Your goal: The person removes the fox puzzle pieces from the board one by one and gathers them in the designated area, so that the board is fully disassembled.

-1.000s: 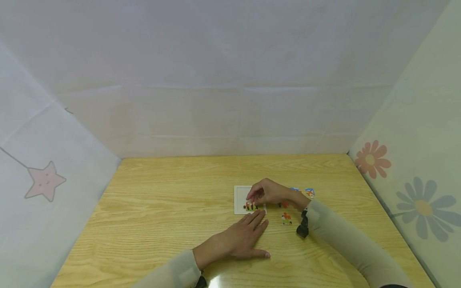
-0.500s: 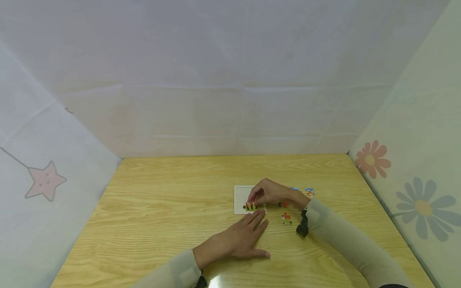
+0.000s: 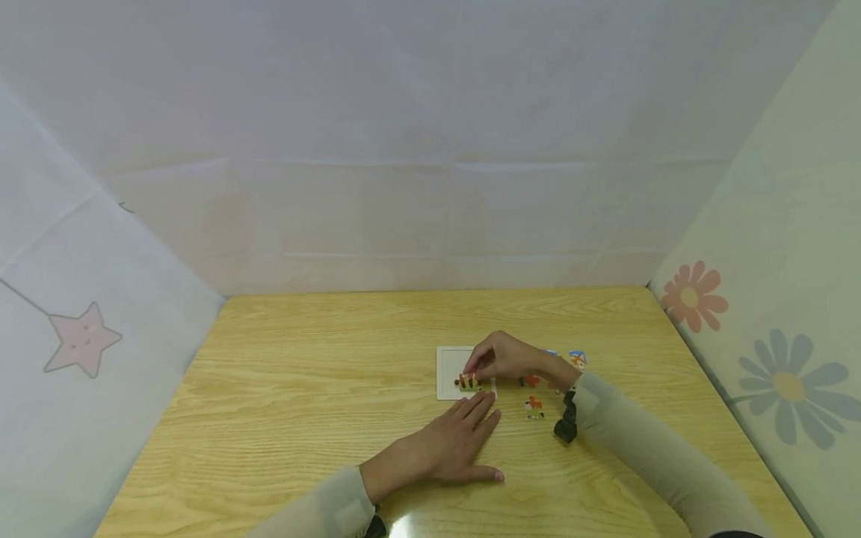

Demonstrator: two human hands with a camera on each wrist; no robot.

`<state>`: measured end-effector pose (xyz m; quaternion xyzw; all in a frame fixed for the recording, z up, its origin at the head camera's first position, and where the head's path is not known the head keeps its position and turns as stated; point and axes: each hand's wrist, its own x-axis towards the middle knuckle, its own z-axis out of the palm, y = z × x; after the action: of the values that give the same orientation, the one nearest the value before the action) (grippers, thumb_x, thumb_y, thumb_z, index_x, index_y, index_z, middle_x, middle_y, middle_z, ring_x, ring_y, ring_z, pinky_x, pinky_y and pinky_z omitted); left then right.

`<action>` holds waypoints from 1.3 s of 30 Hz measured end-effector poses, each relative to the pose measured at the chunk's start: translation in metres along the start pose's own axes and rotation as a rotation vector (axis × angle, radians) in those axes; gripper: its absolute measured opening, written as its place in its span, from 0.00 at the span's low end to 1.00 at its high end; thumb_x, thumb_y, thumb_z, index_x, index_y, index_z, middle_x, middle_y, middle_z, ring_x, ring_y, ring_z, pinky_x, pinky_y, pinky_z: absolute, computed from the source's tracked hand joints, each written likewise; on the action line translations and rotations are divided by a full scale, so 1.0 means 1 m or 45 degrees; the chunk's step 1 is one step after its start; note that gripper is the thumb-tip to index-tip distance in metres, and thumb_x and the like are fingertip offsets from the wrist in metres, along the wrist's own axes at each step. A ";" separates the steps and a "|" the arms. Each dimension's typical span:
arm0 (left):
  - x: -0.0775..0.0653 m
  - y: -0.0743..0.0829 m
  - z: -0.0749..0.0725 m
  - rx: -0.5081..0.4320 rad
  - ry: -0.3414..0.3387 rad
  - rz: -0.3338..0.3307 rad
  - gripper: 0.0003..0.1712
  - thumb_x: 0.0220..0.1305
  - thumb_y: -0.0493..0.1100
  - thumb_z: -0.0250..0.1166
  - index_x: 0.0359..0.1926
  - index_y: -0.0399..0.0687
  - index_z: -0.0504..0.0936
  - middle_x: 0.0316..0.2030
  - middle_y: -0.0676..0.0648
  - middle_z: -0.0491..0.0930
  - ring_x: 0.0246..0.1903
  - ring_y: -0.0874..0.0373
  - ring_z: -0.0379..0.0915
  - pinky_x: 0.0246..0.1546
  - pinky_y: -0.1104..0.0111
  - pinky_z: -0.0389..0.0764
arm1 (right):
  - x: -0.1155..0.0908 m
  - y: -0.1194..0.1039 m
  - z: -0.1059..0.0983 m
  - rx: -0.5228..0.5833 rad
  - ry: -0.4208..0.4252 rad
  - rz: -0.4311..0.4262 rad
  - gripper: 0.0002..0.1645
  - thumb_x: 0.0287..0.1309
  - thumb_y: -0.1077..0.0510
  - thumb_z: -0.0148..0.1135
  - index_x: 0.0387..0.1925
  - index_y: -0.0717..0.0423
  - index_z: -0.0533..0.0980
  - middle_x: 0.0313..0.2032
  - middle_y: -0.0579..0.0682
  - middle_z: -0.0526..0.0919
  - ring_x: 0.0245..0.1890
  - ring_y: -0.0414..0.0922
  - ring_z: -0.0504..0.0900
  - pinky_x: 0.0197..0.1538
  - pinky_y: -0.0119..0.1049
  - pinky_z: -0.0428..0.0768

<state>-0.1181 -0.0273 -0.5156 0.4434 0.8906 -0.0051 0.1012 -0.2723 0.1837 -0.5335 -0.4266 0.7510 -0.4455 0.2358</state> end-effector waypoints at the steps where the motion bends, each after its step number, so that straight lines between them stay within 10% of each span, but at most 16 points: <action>1: 0.000 0.000 0.000 -0.006 -0.002 -0.001 0.57 0.74 0.80 0.43 0.83 0.43 0.57 0.84 0.37 0.47 0.84 0.45 0.43 0.81 0.54 0.57 | -0.001 0.000 -0.001 0.005 0.008 0.009 0.10 0.68 0.67 0.69 0.47 0.57 0.90 0.44 0.50 0.92 0.43 0.43 0.91 0.49 0.39 0.89; 39: 0.001 0.002 0.004 0.054 0.016 -0.021 0.56 0.73 0.81 0.41 0.84 0.46 0.56 0.85 0.39 0.46 0.84 0.46 0.42 0.81 0.51 0.57 | -0.076 -0.002 -0.030 -0.065 0.161 0.103 0.09 0.71 0.64 0.68 0.48 0.53 0.89 0.42 0.49 0.91 0.37 0.52 0.89 0.41 0.40 0.89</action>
<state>-0.1163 -0.0257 -0.5192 0.4380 0.8946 -0.0220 0.0860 -0.2538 0.2625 -0.5190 -0.3729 0.7921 -0.4423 0.1948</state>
